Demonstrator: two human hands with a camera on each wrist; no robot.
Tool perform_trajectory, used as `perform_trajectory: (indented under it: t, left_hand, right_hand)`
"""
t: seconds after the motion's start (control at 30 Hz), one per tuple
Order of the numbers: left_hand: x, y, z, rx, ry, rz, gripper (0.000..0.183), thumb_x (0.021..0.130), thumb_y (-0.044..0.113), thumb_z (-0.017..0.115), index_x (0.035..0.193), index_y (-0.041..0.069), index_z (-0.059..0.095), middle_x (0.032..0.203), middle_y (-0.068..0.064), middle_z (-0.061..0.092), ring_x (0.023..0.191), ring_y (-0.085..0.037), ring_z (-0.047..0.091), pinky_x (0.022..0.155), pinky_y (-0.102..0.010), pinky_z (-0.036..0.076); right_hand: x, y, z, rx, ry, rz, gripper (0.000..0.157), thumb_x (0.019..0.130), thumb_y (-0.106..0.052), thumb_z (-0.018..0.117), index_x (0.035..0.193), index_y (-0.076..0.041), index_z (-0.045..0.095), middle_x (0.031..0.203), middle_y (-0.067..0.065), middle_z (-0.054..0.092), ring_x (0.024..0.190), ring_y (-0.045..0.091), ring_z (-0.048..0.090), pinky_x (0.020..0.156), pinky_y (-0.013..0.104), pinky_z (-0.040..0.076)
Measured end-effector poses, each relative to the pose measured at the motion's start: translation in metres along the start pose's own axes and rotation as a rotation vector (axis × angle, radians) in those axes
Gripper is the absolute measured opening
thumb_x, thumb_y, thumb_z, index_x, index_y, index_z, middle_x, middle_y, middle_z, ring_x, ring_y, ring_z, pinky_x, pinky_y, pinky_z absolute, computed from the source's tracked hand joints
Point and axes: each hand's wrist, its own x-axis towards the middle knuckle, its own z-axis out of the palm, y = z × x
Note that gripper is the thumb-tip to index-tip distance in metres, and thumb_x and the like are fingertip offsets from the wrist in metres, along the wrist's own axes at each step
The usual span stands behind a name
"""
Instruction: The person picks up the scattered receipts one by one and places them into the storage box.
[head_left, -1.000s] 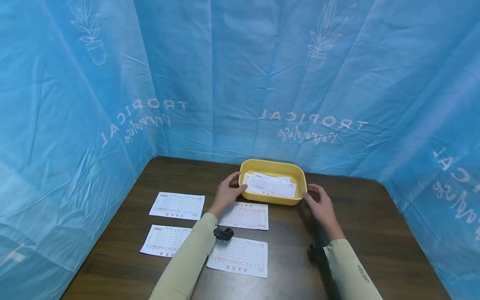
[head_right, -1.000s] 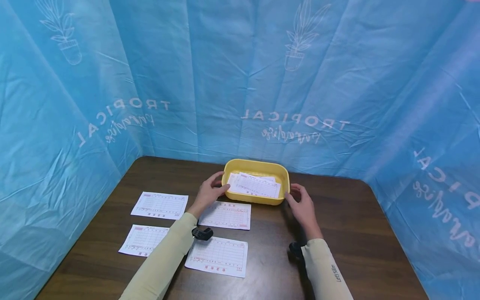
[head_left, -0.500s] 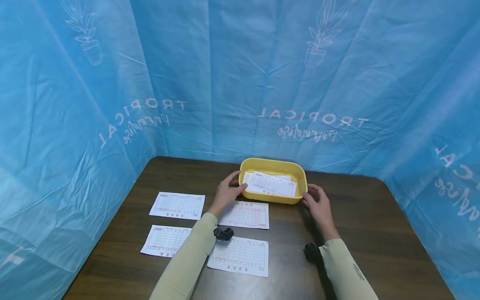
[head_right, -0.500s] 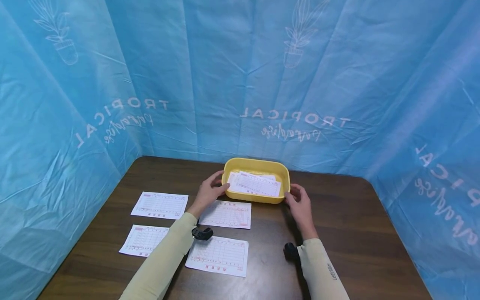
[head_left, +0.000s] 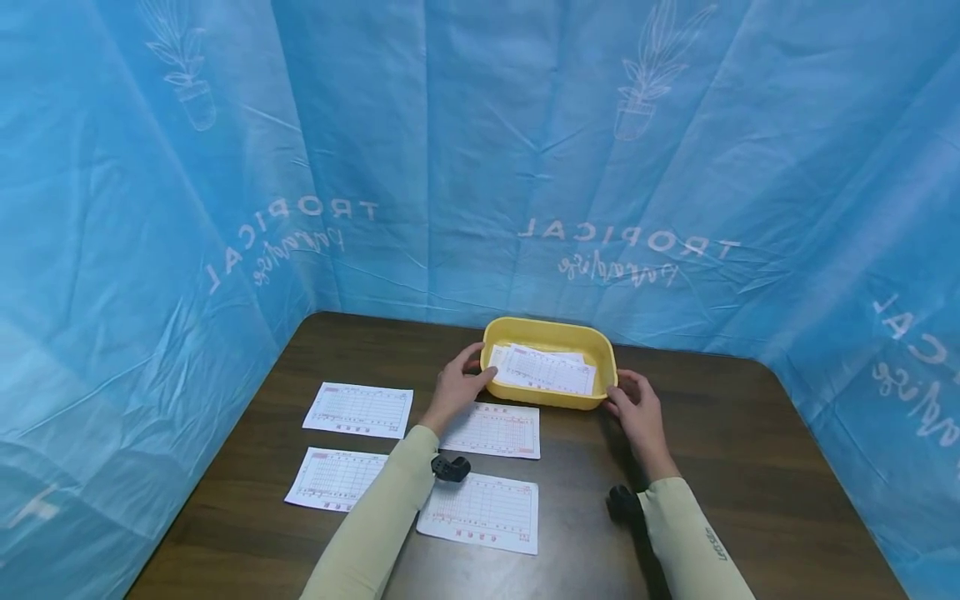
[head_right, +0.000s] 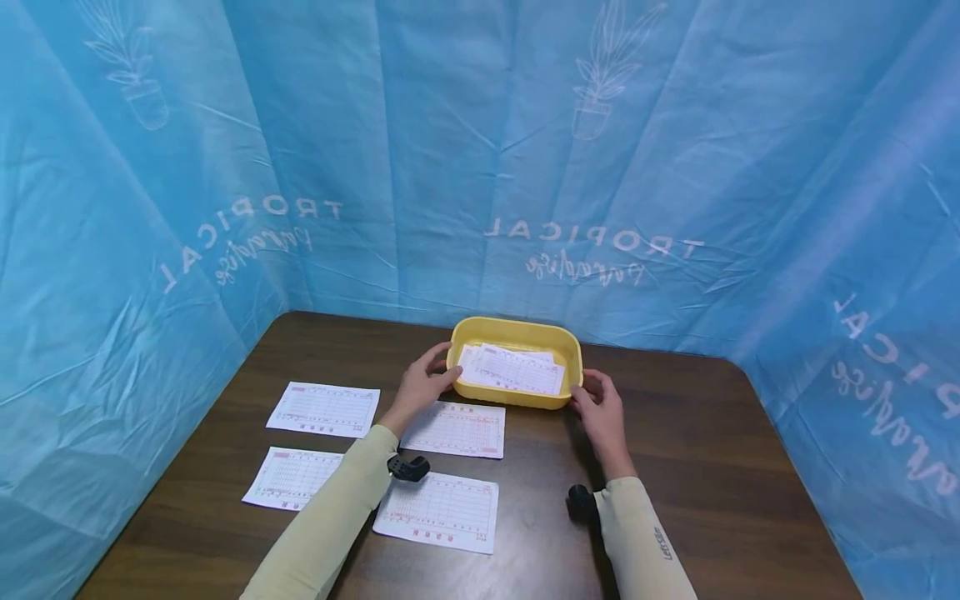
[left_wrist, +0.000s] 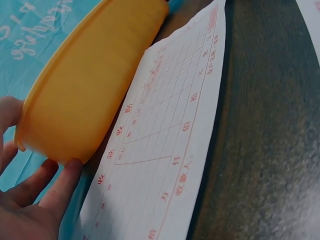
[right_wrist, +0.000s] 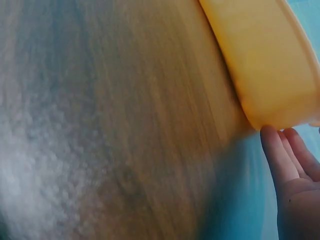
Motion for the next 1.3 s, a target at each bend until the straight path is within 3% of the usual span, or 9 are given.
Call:
perform_trajectory:
  t: [0.13,0.3,0.47,0.7,0.83,1.1,1.3]
  left_hand:
    - [-0.003,0.001,0.001,0.005,-0.001,-0.009,0.058,0.091,0.043,0.063,0.144,0.029,0.043,0.131,-0.007,0.055,0.112,-0.021,0.057,0.089,-0.04,0.049]
    - [-0.006,0.002,-0.003,-0.058,0.014,-0.027,0.059,0.095,0.039,0.059,0.146,0.019,0.037,0.127,-0.01,0.057,0.095,-0.021,0.065,0.081,-0.036,0.053]
    - [-0.01,0.005,-0.016,-0.07,0.009,-0.016,0.054,0.095,0.036,0.059,0.143,0.018,0.042,0.128,-0.008,0.057,0.1,-0.02,0.064,0.083,-0.037,0.052]
    - [-0.021,-0.001,-0.05,0.088,0.028,0.046,0.051,0.094,0.034,0.059,0.14,0.019,0.044,0.134,-0.005,0.053,0.11,-0.021,0.058,0.086,-0.041,0.05]
    - [-0.027,-0.009,-0.072,0.128,0.004,0.075,0.049,0.095,0.028,0.059,0.14,0.016,0.046,0.137,-0.007,0.05,0.11,-0.022,0.059,0.082,-0.041,0.051]
    - [-0.043,-0.015,-0.111,0.19,0.016,0.041,0.042,0.095,0.025,0.06,0.135,0.013,0.052,0.135,-0.006,0.052,0.111,-0.024,0.058,0.084,-0.043,0.051]
    - [-0.051,-0.015,-0.138,0.271,0.063,0.035,0.041,0.094,0.024,0.06,0.134,0.012,0.053,0.131,-0.011,0.053,0.111,-0.028,0.056,0.087,-0.048,0.048]
  right_hand:
    - [0.001,0.0,0.002,0.014,0.006,0.01,0.044,0.097,-0.021,0.058,0.136,-0.009,0.042,0.133,0.017,0.047,0.117,0.028,0.049,0.086,0.032,0.05]
    - [0.002,-0.002,0.004,-0.018,0.009,0.025,0.045,0.096,-0.021,0.058,0.137,-0.009,0.042,0.134,0.017,0.046,0.117,0.028,0.049,0.087,0.032,0.05]
    - [0.003,-0.005,0.004,-0.03,0.021,0.024,0.045,0.096,-0.021,0.058,0.137,-0.01,0.042,0.135,0.015,0.047,0.117,0.028,0.05,0.083,0.027,0.051]
    - [0.003,-0.005,0.004,-0.025,-0.009,-0.004,0.045,0.097,-0.023,0.057,0.138,-0.01,0.042,0.136,0.015,0.046,0.12,0.028,0.048,0.084,0.029,0.051]
    - [0.002,-0.004,0.001,-0.012,-0.002,0.003,0.045,0.098,-0.024,0.055,0.139,-0.011,0.042,0.137,0.015,0.045,0.12,0.027,0.047,0.087,0.033,0.05]
    - [0.002,-0.004,0.002,-0.024,-0.009,0.005,0.046,0.099,-0.025,0.053,0.141,-0.012,0.04,0.143,0.015,0.04,0.125,0.028,0.044,0.092,0.04,0.046]
    - [0.002,-0.005,0.004,-0.024,0.0,0.007,0.045,0.1,-0.025,0.051,0.141,-0.011,0.039,0.143,0.015,0.04,0.125,0.028,0.044,0.094,0.041,0.046]
